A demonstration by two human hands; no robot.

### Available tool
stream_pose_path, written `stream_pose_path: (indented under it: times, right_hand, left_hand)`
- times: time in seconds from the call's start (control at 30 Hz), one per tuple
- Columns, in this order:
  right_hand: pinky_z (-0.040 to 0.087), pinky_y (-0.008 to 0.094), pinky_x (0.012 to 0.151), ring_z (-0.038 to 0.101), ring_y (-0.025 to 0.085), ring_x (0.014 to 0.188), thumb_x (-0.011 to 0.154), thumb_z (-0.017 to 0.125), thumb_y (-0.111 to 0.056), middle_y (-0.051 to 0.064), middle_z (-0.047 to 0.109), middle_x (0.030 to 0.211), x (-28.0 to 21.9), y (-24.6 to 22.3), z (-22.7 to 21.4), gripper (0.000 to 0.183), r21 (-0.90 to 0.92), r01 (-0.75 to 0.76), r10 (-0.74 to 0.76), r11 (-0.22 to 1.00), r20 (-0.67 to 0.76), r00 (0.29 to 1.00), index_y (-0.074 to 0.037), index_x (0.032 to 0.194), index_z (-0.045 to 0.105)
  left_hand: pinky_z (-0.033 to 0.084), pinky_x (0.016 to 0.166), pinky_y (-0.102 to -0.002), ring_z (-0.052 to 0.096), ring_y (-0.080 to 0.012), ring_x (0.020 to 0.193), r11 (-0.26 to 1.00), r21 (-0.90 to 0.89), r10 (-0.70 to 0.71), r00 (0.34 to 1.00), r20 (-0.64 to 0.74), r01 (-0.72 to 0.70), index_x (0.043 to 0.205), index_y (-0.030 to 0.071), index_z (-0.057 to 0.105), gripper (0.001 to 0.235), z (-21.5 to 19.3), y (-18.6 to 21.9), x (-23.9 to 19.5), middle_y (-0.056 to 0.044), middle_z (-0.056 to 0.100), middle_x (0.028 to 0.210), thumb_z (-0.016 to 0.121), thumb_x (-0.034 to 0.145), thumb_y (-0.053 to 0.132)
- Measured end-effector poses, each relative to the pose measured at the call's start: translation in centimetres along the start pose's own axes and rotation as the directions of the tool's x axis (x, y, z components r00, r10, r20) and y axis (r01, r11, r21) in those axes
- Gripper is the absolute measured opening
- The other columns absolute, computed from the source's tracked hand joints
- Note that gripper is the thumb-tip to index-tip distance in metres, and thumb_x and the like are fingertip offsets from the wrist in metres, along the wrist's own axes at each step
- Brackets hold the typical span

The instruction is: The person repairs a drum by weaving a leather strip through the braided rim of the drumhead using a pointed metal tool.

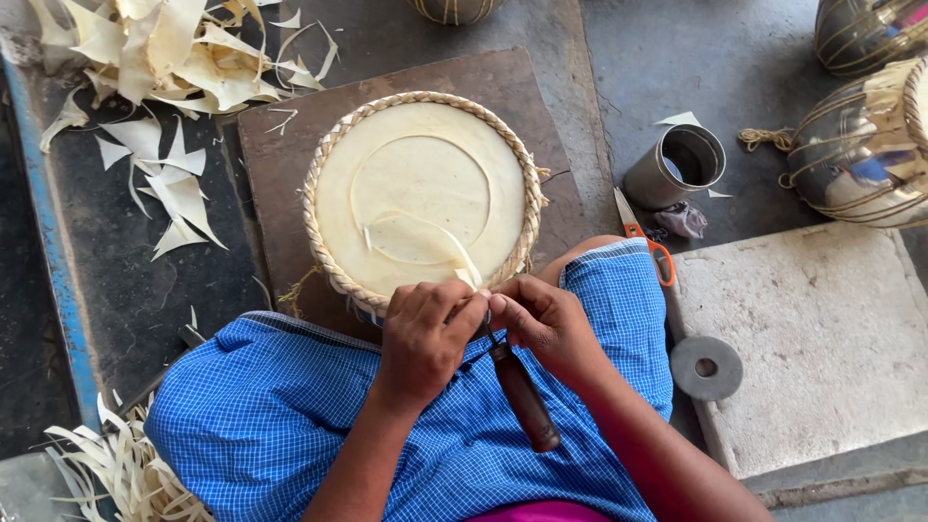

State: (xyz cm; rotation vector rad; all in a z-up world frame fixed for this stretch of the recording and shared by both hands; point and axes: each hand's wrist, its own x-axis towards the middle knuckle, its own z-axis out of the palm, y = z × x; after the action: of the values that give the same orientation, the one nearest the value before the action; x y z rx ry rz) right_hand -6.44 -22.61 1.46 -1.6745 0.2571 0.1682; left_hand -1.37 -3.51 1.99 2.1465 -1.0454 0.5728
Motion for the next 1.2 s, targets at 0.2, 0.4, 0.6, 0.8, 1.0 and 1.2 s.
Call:
stream_pose_path:
  times: [0.2,0.4,0.6,0.8,1.0,1.2]
  right_hand:
    - [0.05,0.024,0.061,0.059,0.005,0.07,0.099,0.068,-0.023,0.0,0.069,0.081,0.3,0.3,0.1,0.021,-0.039,0.056,-0.055,0.998,0.019,0.998,-0.003,0.104,0.072]
    - [0.057,0.031,0.067,0.071,0.016,0.076,0.093,0.069,-0.018,0.006,0.072,0.085,0.2,-1.0,0.8,0.015,-0.366,0.209,-0.238,0.907,-0.035,0.971,-0.003,0.098,0.07]
    - [0.056,0.037,0.07,0.072,0.026,0.08,0.093,0.07,-0.023,0.01,0.069,0.089,-0.6,-3.1,1.1,0.02,-0.502,0.232,-0.307,0.833,-0.07,0.949,-0.004,0.1,0.068]
    - [0.056,0.033,0.064,0.071,0.02,0.078,0.089,0.074,-0.034,0.008,0.067,0.091,-4.9,-2.2,1.1,0.065,-0.333,0.169,-0.143,0.928,0.103,0.984,-0.008,0.144,0.05]
    - [0.051,0.026,0.048,0.064,0.01,0.06,0.092,0.069,-0.034,0.003,0.059,0.075,-5.3,0.3,2.5,0.068,-0.019,-0.153,0.154,0.988,0.17,0.973,-0.015,0.151,0.041]
    - [0.049,0.027,0.045,0.062,0.011,0.058,0.09,0.068,-0.034,0.004,0.059,0.075,-5.3,0.9,2.5,0.068,-0.027,-0.207,0.209,0.978,0.171,0.963,-0.017,0.15,0.042]
  left_hand:
    - [0.042,0.084,-0.041,0.063,-0.0208,0.093,0.954,-0.017,-0.301,0.951,-0.064,0.301,0.098,0.01,0.073,0.012,0.1,1.8,0.4,-0.001,0.063,0.095,0.074,0.095,0.022]
    - [0.038,0.092,-0.043,0.065,-0.0216,0.095,0.85,-0.119,-0.512,0.858,0.047,0.514,0.091,0.011,0.073,0.013,0.0,2.5,0.9,-0.002,0.067,0.094,0.074,0.091,0.024]
    - [0.036,0.092,-0.048,0.063,-0.0223,0.097,0.872,0.021,-0.489,0.872,0.01,0.488,0.088,0.012,0.074,0.01,0.5,1.8,1.7,-0.002,0.066,0.095,0.076,0.087,0.023]
    - [0.04,0.098,-0.047,0.06,-0.0247,0.106,0.88,-0.027,-0.475,0.874,-0.098,0.475,0.09,0.009,0.068,0.015,0.5,-1.1,0.9,-0.005,0.061,0.106,0.074,0.094,0.023]
    - [0.04,0.098,-0.048,0.06,-0.0252,0.106,0.871,-0.017,-0.488,0.861,-0.146,0.491,0.088,0.008,0.065,0.016,1.7,-1.3,0.6,-0.006,0.061,0.106,0.073,0.094,0.021]
    - [0.037,0.099,-0.047,0.06,-0.0252,0.106,0.866,0.002,-0.494,0.856,-0.153,0.5,0.087,0.01,0.064,0.017,1.8,-1.1,0.8,-0.005,0.061,0.106,0.071,0.096,0.022]
